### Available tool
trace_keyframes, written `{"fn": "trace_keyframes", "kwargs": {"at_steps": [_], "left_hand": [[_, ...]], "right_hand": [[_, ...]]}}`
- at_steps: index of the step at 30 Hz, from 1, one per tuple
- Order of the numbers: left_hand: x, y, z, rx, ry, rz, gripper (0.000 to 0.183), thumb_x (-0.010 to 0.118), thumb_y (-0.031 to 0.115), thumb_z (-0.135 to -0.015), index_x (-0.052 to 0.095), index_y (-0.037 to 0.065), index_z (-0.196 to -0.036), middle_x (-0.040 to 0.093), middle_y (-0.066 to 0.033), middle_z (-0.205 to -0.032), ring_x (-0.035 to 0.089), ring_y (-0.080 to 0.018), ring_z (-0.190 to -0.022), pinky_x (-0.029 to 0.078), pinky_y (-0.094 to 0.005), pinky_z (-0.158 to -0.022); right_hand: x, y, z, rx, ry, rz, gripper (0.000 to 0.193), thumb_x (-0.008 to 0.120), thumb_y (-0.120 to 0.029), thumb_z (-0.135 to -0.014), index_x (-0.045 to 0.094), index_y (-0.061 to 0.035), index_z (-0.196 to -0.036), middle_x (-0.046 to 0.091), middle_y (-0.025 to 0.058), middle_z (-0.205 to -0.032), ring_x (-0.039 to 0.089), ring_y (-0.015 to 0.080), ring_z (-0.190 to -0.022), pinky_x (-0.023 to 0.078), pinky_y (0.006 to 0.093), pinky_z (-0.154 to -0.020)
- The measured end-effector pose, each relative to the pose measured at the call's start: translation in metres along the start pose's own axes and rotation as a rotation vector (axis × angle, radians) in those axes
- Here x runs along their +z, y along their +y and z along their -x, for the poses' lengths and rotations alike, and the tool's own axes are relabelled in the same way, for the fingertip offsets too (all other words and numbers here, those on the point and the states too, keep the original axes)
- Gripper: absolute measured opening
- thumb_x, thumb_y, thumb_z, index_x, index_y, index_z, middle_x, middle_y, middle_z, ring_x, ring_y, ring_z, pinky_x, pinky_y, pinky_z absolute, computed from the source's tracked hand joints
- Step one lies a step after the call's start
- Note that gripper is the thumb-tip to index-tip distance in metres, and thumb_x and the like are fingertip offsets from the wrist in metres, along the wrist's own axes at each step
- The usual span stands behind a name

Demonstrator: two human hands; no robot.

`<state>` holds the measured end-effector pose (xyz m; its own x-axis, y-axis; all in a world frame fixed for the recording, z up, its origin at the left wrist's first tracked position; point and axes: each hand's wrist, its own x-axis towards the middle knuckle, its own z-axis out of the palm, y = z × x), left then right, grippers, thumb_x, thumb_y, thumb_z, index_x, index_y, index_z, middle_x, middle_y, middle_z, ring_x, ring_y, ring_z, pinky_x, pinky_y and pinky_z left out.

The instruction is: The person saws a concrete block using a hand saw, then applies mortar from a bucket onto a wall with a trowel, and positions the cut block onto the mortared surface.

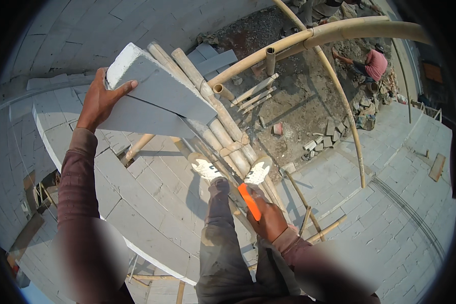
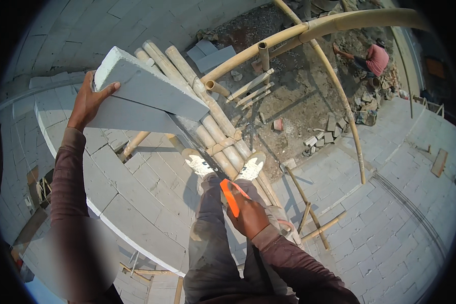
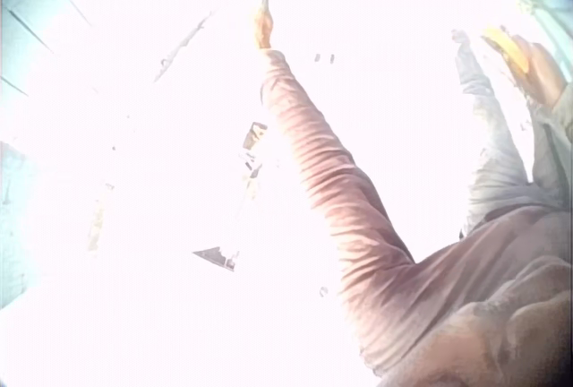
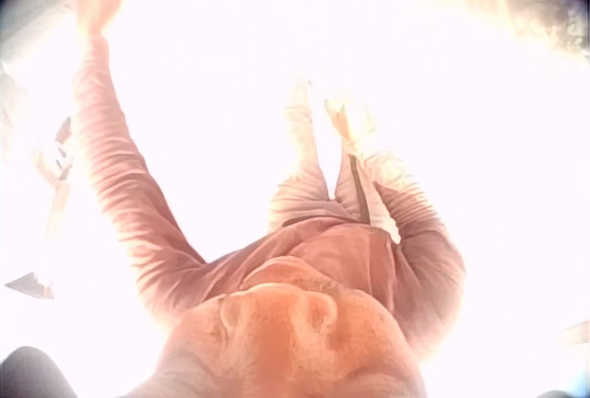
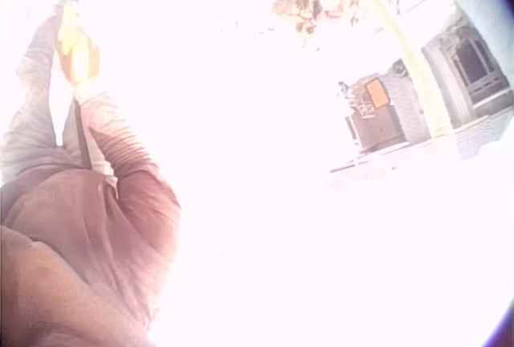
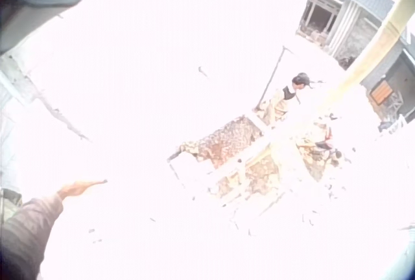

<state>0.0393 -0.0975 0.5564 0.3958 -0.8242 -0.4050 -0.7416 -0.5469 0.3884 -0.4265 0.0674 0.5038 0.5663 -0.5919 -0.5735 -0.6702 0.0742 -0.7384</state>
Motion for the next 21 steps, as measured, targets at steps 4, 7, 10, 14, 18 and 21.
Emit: {"fn": "trace_keyframes", "kwargs": {"at_steps": [4, 7, 10, 14, 18, 21], "left_hand": [[0.015, 0.001, -0.006, 0.122, 0.024, 0.076, 0.094, 0.081, 0.064, -0.079, 0.048, -0.007, -0.131, 0.066, -0.0264, -0.103, 0.076, -0.0345, -0.080, 0.065, -0.0441, -0.073], [0.030, 0.002, -0.013, 0.269, 0.087, 0.008, 0.093, 0.081, 0.063, -0.079, 0.048, -0.006, -0.132, 0.066, -0.0271, -0.105, 0.076, -0.0353, -0.081, 0.065, -0.0450, -0.076], [0.017, -0.013, -0.003, 0.121, 0.028, 0.062, 0.095, 0.081, 0.064, -0.079, 0.047, -0.006, -0.134, 0.065, -0.0275, -0.106, 0.076, -0.0360, -0.081, 0.065, -0.0449, -0.076], [0.001, -0.025, -0.002, 0.062, 0.027, 0.030, 0.096, 0.080, 0.064, -0.079, 0.046, -0.007, -0.134, 0.065, -0.0274, -0.104, 0.076, -0.0359, -0.080, 0.065, -0.0446, -0.074], [-0.002, -0.023, -0.003, 0.040, 0.031, 0.083, 0.095, 0.081, 0.063, -0.079, 0.047, -0.007, -0.133, 0.064, -0.0271, -0.103, 0.076, -0.0366, -0.081, 0.065, -0.0454, -0.074], [0.020, -0.010, -0.007, 0.142, 0.036, 0.098, 0.094, 0.081, 0.063, -0.079, 0.047, -0.007, -0.133, 0.064, -0.0270, -0.103, 0.075, -0.0368, -0.081, 0.065, -0.0446, -0.074]], "right_hand": [[0.007, -0.030, -0.113, 0.122, -0.023, 0.062, 0.058, 0.064, -0.025, -0.096, 0.049, -0.0048, -0.147, 0.073, 0.0231, -0.106, 0.068, 0.0446, -0.102, 0.056, 0.0509, -0.088], [0.028, -0.050, -0.200, 0.178, -0.013, 0.100, 0.042, 0.060, -0.027, -0.098, 0.056, -0.0051, -0.133, 0.072, 0.0227, -0.114, 0.069, 0.0413, -0.107, 0.056, 0.0499, -0.092], [0.022, -0.044, -0.155, 0.234, -0.126, 0.119, 0.042, 0.061, -0.028, -0.097, 0.057, -0.0054, -0.132, 0.072, 0.0214, -0.116, 0.069, 0.0403, -0.108, 0.056, 0.0489, -0.092], [-0.004, 0.013, 0.007, 0.028, -0.043, 0.093, 0.051, 0.064, -0.021, -0.094, 0.054, -0.0081, -0.142, 0.071, 0.0194, -0.121, 0.069, 0.0414, -0.102, 0.059, 0.0482, -0.085], [0.011, 0.009, -0.039, -0.072, 0.076, -0.004, 0.054, 0.065, -0.023, -0.095, 0.052, -0.0069, -0.145, 0.072, 0.0204, -0.115, 0.070, 0.0411, -0.103, 0.059, 0.0488, -0.084], [0.026, -0.007, -0.163, 0.087, 0.000, 0.153, 0.055, 0.063, -0.029, -0.097, 0.051, -0.0061, -0.146, 0.073, 0.0203, -0.112, 0.071, 0.0414, -0.102, 0.059, 0.0502, -0.085]]}}
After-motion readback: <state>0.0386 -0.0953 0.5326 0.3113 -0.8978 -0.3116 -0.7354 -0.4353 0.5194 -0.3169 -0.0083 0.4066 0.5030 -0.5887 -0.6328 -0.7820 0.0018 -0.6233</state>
